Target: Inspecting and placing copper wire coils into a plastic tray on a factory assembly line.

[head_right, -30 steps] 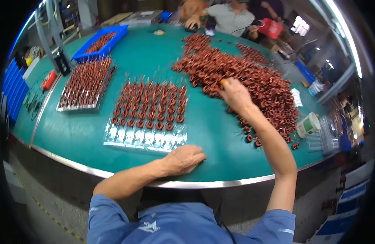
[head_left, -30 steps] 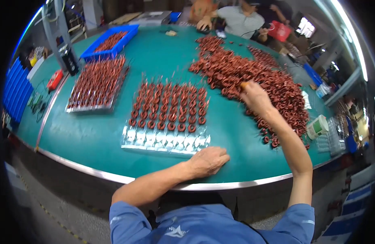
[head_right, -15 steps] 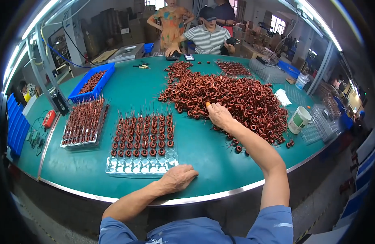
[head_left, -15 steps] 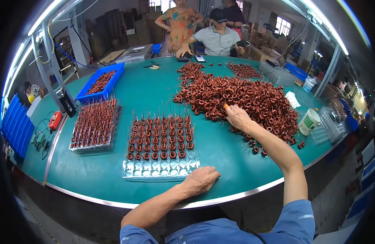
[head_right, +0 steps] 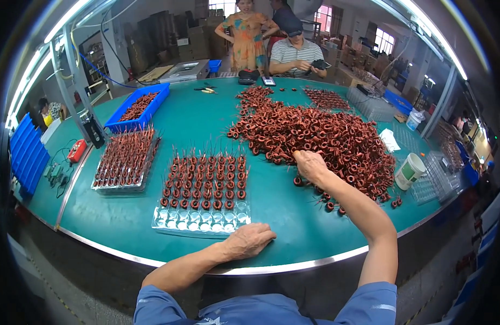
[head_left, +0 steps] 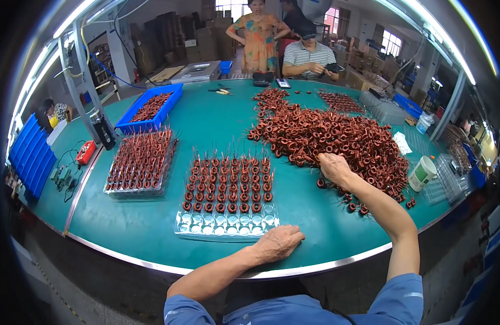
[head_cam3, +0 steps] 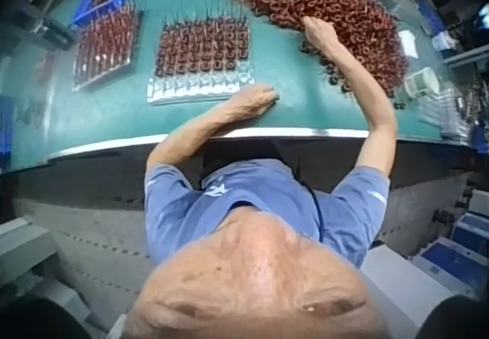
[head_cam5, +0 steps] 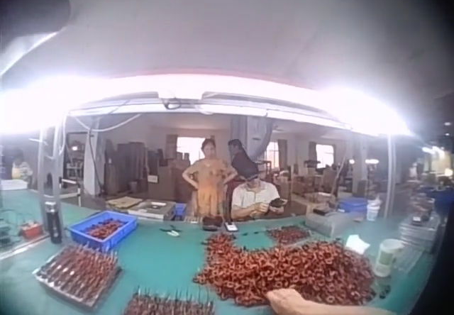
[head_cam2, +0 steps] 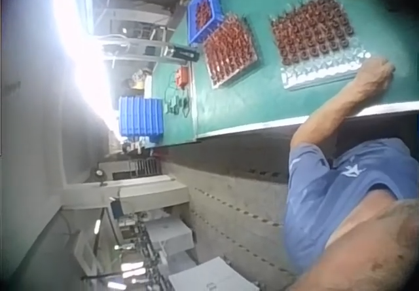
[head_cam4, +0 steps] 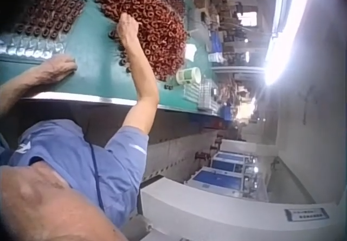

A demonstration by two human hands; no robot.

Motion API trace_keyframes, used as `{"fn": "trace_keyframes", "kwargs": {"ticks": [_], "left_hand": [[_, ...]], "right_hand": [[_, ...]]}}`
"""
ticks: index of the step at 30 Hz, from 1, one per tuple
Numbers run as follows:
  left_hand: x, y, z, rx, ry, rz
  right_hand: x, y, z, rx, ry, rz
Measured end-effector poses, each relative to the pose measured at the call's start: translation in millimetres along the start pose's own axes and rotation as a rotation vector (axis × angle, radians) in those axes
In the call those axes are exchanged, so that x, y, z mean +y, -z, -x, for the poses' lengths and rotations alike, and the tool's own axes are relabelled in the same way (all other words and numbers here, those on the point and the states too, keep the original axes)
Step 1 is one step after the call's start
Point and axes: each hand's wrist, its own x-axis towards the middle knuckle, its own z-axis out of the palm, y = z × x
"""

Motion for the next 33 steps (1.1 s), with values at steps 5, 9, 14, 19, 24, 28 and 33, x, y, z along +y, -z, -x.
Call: {"fn": "trace_keyframes", "kwargs": {"ticks": [5,9,14,19,24,28,33], "left_hand": [[3.8,9.8,-1.6,0.026,0.044,0.09],[-1.9,30.1,-9.2,0.203,0.501,0.874],[-9.1,43.1,-11.2,0.465,0.541,1.251],[-8.0,37.3,-18.2,0.443,0.505,1.098],[-11.0,26.6,-10.8,0.446,0.642,0.933],[-17.7,37.8,-9.6,0.31,0.623,1.028],[-12.1,54.6,-10.5,0.029,0.708,1.406]], "right_hand": [[-4.1,31.9,5.0,0.315,-0.317,-0.512],[-54.3,65.2,15.1,0.411,-0.464,-0.974],[-136.8,72.6,33.7,0.236,-0.334,-1.347],[-165.5,56.0,42.5,0.412,-0.241,-1.109],[-174.3,46.7,49.4,0.427,-0.022,-0.917],[-165.2,54.5,51.3,0.428,-0.156,-0.824],[-149.0,59.5,46.1,0.236,-0.159,-1.101]]}}
